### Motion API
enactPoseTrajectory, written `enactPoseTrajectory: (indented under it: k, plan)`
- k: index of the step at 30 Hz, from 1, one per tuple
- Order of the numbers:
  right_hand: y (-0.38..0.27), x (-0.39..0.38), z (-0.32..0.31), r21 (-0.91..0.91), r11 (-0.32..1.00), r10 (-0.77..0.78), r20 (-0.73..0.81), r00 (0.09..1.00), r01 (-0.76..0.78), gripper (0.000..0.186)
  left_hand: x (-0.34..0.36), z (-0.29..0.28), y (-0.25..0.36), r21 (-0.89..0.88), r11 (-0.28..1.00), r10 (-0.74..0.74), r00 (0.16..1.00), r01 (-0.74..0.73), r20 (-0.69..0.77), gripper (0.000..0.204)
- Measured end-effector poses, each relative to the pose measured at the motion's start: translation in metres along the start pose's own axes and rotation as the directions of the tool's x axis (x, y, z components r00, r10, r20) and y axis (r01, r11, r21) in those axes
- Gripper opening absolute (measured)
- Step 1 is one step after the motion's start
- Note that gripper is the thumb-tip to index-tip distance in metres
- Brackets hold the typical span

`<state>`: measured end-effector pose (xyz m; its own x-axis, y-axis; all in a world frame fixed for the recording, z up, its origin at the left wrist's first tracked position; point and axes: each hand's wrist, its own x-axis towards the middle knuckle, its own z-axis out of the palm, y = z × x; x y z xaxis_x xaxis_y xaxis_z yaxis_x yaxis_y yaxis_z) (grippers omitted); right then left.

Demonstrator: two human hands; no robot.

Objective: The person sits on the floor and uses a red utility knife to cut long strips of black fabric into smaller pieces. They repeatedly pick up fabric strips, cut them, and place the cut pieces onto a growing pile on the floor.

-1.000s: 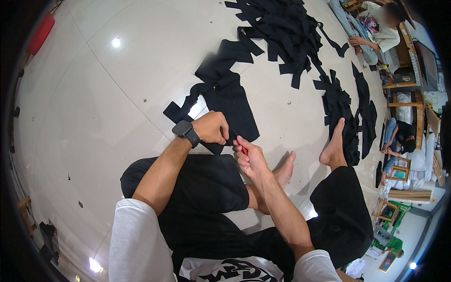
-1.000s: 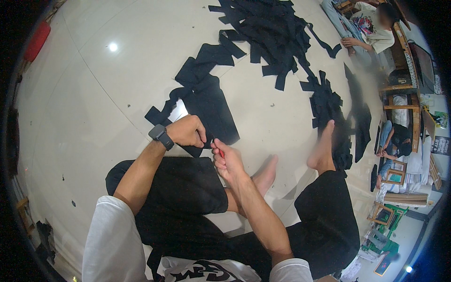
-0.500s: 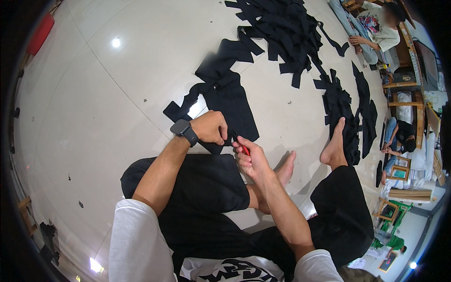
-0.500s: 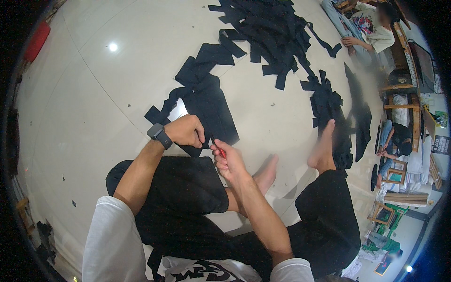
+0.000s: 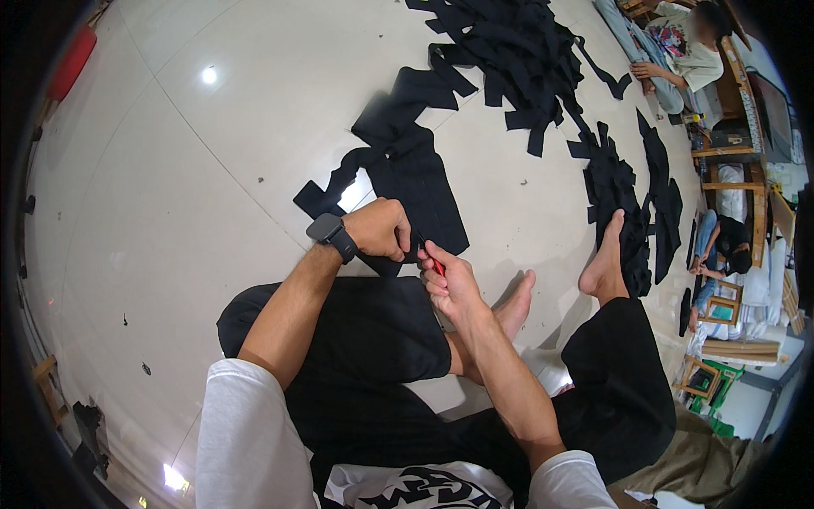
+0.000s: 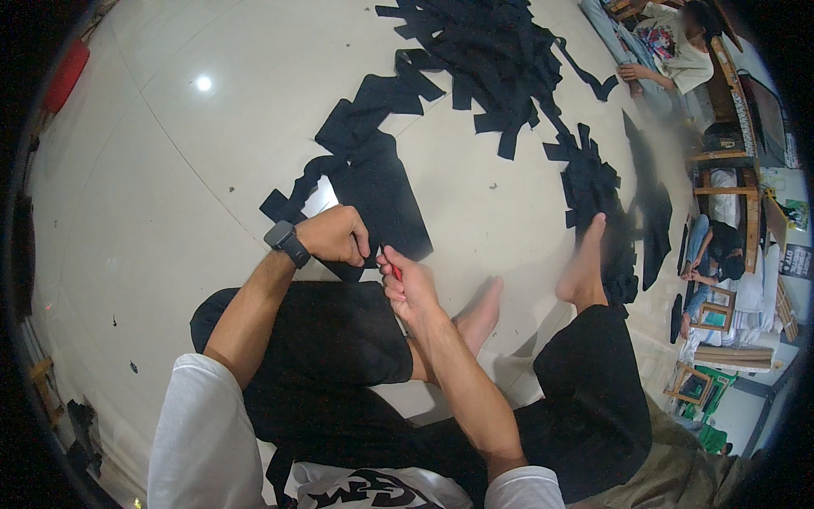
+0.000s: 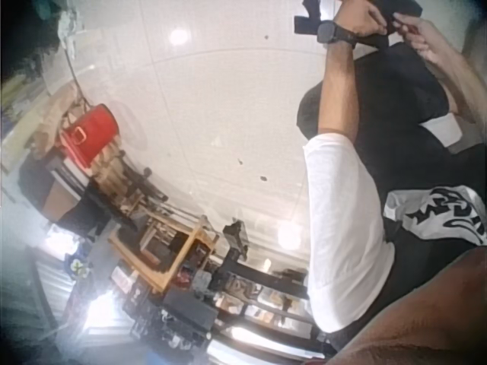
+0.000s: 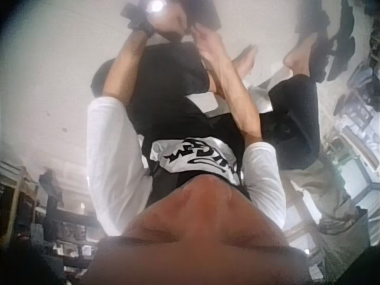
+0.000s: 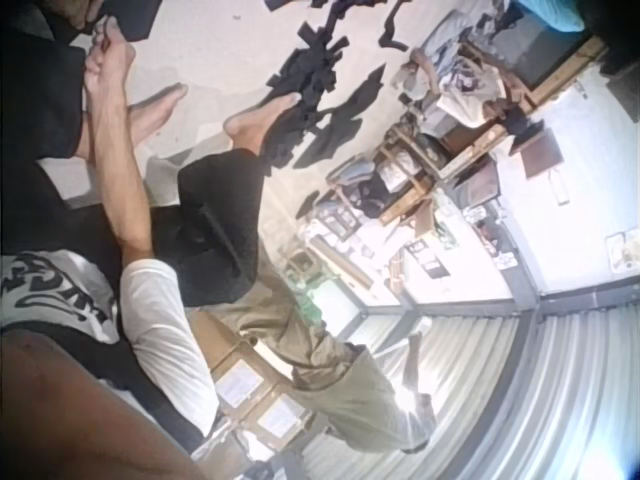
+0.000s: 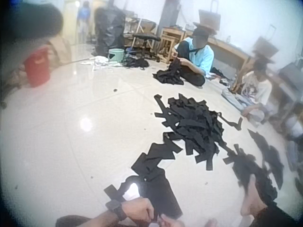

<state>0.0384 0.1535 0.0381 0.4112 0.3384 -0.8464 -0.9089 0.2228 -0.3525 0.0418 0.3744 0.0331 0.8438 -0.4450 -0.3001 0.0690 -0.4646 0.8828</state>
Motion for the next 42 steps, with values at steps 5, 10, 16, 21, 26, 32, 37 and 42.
enactPoseTrajectory:
  k: [5, 10, 16, 21, 26, 32, 37, 42]
  plan:
    - [-0.002, -0.002, -0.003, 0.019, 1.0, 0.009, 0.015, 1.0, -0.009, 0.025, 0.0, -0.002, 0.002, -0.005, 1.0, -0.009, 1.0, 0.009, 0.015, 0.022]
    - [-0.001, 0.001, -0.001, -0.011, 1.0, -0.018, 0.005, 1.0, 0.018, 0.025, 0.001, 0.0, 0.002, -0.025, 0.999, -0.032, 0.999, 0.033, 0.024, 0.023]
    - [0.002, 0.001, 0.0, -0.012, 1.0, -0.027, -0.001, 1.0, 0.027, 0.025, -0.001, -0.001, 0.0, -0.006, 1.0, -0.022, 1.0, 0.023, 0.02, 0.023]
    - [0.0, -0.001, -0.002, 0.026, 1.0, -0.007, 0.028, 1.0, 0.006, 0.024, 0.0, -0.002, 0.0, -0.016, 1.0, -0.016, 1.0, 0.016, 0.021, 0.022]
    - [0.003, 0.001, 0.004, -0.028, 0.997, -0.071, -0.015, 0.997, 0.071, 0.024, 0.0, 0.0, -0.001, -0.03, 0.999, -0.021, 0.999, 0.022, 0.028, 0.022]
    - [0.002, -0.002, 0.008, -0.006, 0.997, -0.073, -0.031, 0.997, 0.073, 0.024, -0.002, -0.002, 0.002, -0.019, 1.0, -0.009, 1.0, 0.009, 0.023, 0.022]
    - [-0.001, 0.0, 0.005, -0.016, 0.999, -0.035, -0.012, 0.999, 0.035, 0.024, -0.001, -0.002, -0.001, -0.025, 1.0, 0.001, 1.0, -0.001, 0.024, 0.022]
    - [-0.004, -0.001, 0.014, -0.044, 0.998, -0.05, -0.031, 0.998, 0.048, 0.024, -0.002, -0.004, -0.003, -0.042, 0.999, -0.022, 1.0, 0.023, 0.021, 0.023]
